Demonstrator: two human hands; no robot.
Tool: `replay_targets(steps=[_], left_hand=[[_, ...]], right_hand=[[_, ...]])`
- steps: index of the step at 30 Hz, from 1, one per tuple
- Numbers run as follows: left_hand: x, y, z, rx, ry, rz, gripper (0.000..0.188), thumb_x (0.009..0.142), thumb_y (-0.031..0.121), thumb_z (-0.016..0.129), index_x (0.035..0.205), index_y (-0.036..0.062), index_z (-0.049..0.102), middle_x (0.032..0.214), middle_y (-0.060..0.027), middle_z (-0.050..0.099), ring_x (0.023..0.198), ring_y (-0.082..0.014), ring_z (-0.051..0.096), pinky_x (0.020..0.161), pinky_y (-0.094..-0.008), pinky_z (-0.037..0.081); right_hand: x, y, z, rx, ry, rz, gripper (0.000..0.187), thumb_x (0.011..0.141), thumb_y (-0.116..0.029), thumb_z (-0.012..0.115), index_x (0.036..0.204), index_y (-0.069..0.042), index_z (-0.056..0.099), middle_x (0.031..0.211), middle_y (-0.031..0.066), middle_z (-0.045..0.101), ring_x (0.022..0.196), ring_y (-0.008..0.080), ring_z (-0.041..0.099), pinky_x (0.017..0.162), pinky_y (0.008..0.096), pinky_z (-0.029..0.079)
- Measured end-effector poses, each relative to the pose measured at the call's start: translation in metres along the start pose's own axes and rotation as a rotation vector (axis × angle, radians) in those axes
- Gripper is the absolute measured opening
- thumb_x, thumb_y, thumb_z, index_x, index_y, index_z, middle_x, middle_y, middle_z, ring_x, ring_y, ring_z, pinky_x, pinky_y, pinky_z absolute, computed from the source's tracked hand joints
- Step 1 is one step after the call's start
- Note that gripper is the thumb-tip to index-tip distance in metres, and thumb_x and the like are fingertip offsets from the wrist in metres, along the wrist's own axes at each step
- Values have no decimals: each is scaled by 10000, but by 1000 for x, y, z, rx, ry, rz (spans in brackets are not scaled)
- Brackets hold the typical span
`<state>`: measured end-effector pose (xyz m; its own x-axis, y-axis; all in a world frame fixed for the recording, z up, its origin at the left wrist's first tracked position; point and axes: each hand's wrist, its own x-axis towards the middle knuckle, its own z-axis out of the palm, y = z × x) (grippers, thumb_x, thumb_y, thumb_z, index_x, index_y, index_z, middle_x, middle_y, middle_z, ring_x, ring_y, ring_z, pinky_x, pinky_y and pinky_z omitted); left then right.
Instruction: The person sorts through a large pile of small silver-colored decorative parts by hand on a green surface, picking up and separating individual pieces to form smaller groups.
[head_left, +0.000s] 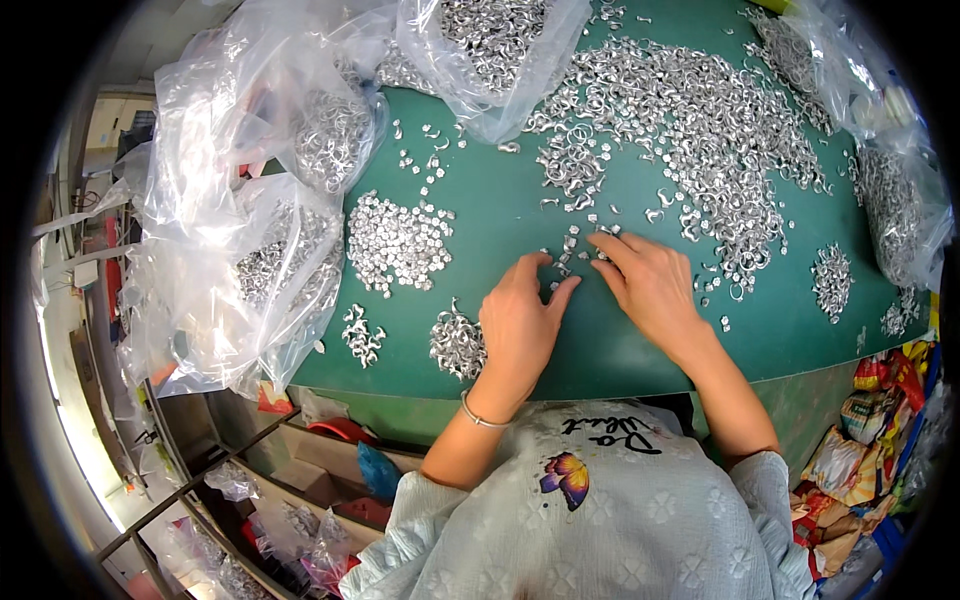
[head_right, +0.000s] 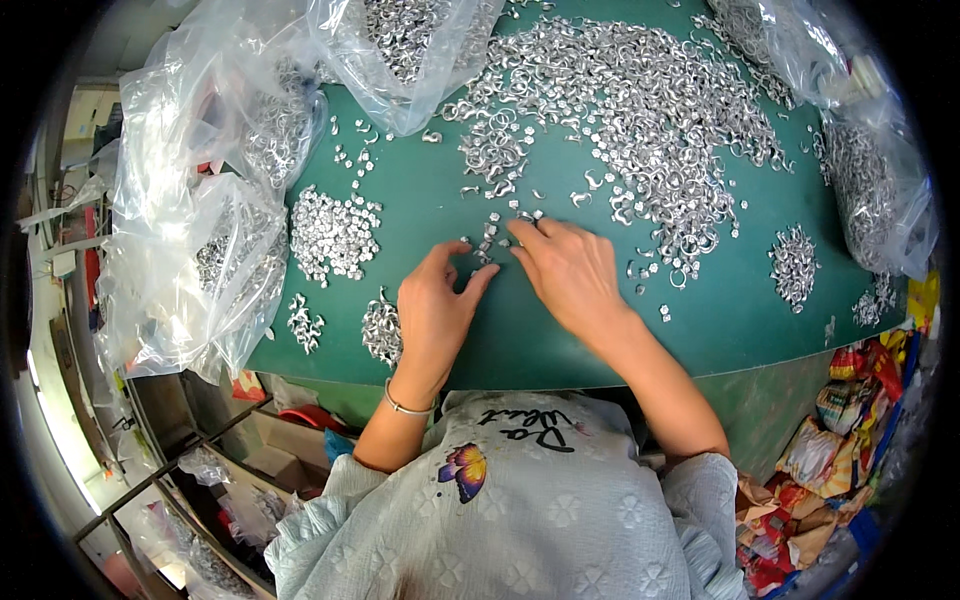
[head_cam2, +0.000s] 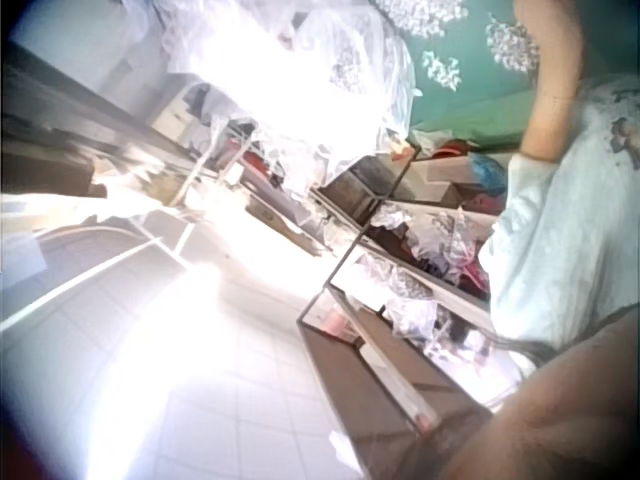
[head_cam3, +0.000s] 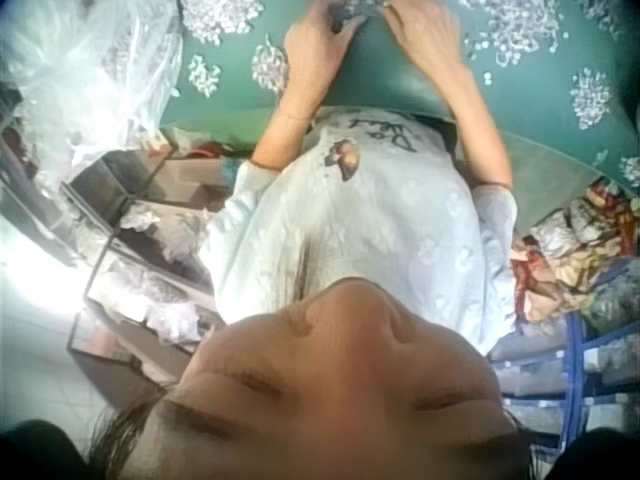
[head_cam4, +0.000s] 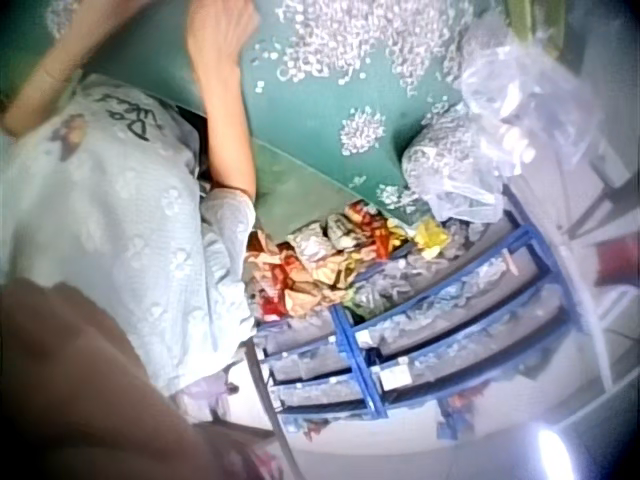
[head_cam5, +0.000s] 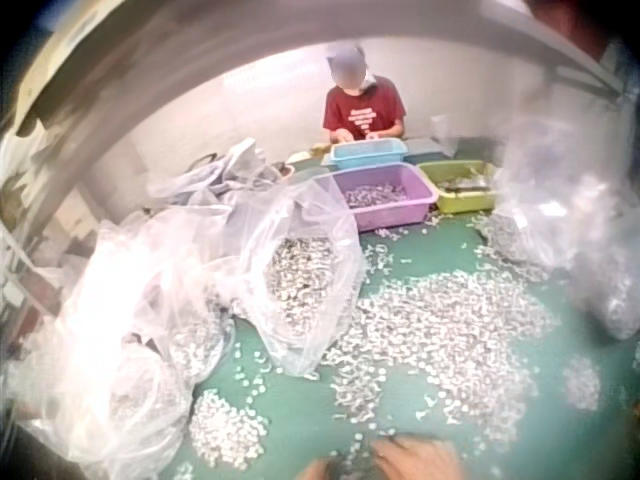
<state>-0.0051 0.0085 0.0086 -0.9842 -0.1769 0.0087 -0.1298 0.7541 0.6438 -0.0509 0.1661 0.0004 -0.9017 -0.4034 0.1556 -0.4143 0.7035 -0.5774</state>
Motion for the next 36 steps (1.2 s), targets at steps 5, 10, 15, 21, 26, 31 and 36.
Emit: replay_targets(steps=[5, 10, 15, 21, 26, 31, 36], left_hand=[[-6, -2, -6, 19, -80, -59, 351, 730, 201, 736, 988, 48, 554, 674, -116, 552, 553, -289, 559, 486, -383, 434], [-16, -10, -9, -27, -42, -96, 304, 741, 144, 723, 973, 48, 553, 605, -88, 483, 497, -246, 480, 461, -355, 385], [-21, -13, -16, -46, -34, -114, 273, 756, 119, 707, 969, 38, 557, 574, -84, 461, 467, -242, 453, 452, -359, 371], [-21, -16, -14, -426, -44, -171, 223, 775, 88, 685, 954, 24, 569, 523, -65, 397, 442, -189, 391, 443, -320, 347], [-5, -16, -16, -223, -43, -110, 223, 793, 87, 660, 985, 26, 563, 550, -77, 437, 457, -228, 427, 468, -351, 373], [10, -12, -9, -113, -45, -82, 190, 817, 88, 620, 989, 37, 558, 662, -122, 551, 546, -301, 541, 515, -401, 421], [8, -14, 4, -107, 13, -37, 165, 804, 52, 623, 960, 23, 577, 556, -108, 474, 477, -256, 456, 485, -366, 375]], right_hand=[[-7, 0, -10, 67, -31, -22, 248, 756, -147, 660, 997, -113, 612, 713, 55, 552, 658, 256, 583, 523, 376, 452], [6, -10, 15, -7, -99, -222, 221, 747, -150, 665, 956, -109, 608, 710, 35, 546, 657, 224, 585, 521, 351, 457], [-3, -2, 26, 20, -61, -229, 215, 759, -143, 661, 951, -73, 596, 705, 39, 542, 677, 219, 586, 520, 340, 457], [-11, 3, -9, 1272, -195, 374, 94, 867, -112, 529, 889, -36, 580, 691, 1, 493, 618, 137, 489, 461, 263, 387], [0, 10, -22, 1682, -194, 685, 207, 900, -201, 519, 840, -15, 586, 608, -29, 418, 491, 74, 354, 420, 213, 298], [23, -9, -1, 341, -138, 156, 138, 786, -123, 659, 881, -31, 619, 537, 35, 502, 445, 177, 455, 437, 313, 381], [28, -16, 21, 34, -66, 41, 148, 740, -137, 689, 852, -50, 645, 708, 119, 622, 637, 319, 599, 547, 421, 451]])
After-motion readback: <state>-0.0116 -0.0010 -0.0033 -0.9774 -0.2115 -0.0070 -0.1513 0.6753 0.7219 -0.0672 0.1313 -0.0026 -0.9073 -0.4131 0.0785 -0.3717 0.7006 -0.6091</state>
